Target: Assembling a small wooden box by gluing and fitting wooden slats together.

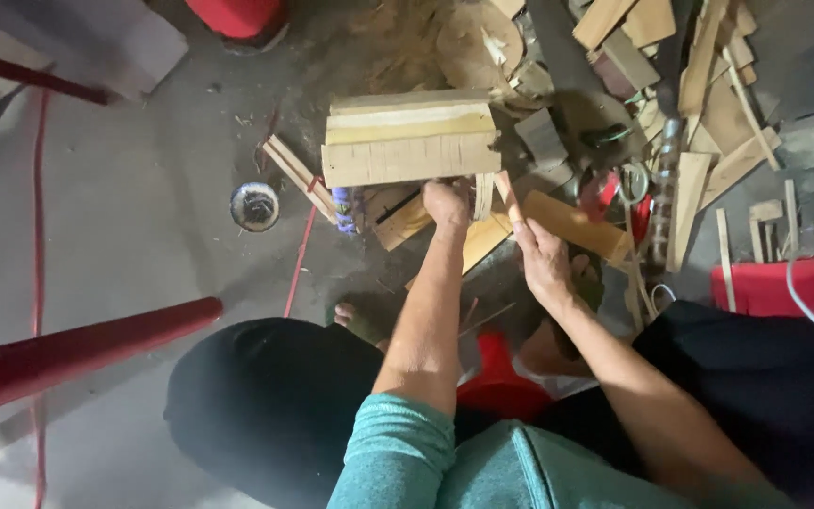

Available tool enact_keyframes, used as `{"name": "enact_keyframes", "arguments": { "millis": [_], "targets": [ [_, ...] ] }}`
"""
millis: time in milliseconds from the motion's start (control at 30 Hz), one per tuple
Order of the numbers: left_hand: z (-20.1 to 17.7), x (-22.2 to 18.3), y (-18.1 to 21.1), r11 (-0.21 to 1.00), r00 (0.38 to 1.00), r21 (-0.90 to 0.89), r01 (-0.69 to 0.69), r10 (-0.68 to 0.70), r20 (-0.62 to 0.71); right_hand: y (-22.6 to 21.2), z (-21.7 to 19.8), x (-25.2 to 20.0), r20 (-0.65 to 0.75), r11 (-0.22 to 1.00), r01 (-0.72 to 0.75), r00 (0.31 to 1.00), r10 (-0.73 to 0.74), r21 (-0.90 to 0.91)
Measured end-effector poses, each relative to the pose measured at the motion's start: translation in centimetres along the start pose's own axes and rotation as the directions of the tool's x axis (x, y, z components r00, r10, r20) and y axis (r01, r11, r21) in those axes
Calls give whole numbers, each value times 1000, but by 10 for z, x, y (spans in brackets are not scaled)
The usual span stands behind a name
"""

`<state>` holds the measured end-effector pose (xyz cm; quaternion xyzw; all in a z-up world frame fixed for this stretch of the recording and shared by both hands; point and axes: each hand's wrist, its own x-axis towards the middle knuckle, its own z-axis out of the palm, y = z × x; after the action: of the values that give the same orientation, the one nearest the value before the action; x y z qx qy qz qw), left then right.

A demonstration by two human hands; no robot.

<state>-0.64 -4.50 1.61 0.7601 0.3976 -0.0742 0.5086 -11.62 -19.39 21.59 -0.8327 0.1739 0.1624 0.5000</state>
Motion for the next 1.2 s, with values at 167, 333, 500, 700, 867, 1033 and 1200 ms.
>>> {"name": "enact_keyframes", "arguments": {
  "millis": [167,333,500,700,867,1033,1200],
  "targets": [
    [0,11,-6,998,999,-69,-5,3,-32,30,7,14,-1,973,-112,993,115,-203],
    [-2,3,-8,999,998,27,-19,17,53,37,6,19,-16,1000,-31,999,31,-2],
    [-7,2,5,999,1000,-25,25,-24,18,4,-2,-7,-21,985,-112,994,110,-132],
    [-12,-2,2,995,1000,-103,7,-5,23,25,4,11,-19,986,-149,989,148,-73],
    [-18,-6,14,1000,1000,-11,7,-8,-21,11,3,22,-54,989,-31,998,39,143],
    [-1,1,5,995,999,-94,-34,34,-2,56,-6,100,-218,958,-193,965,146,-211],
    [-20,-23,38,970,999,-240,-35,36,1,102,-1,135,-349,920,-30,930,-118,-391]
  ]
}}
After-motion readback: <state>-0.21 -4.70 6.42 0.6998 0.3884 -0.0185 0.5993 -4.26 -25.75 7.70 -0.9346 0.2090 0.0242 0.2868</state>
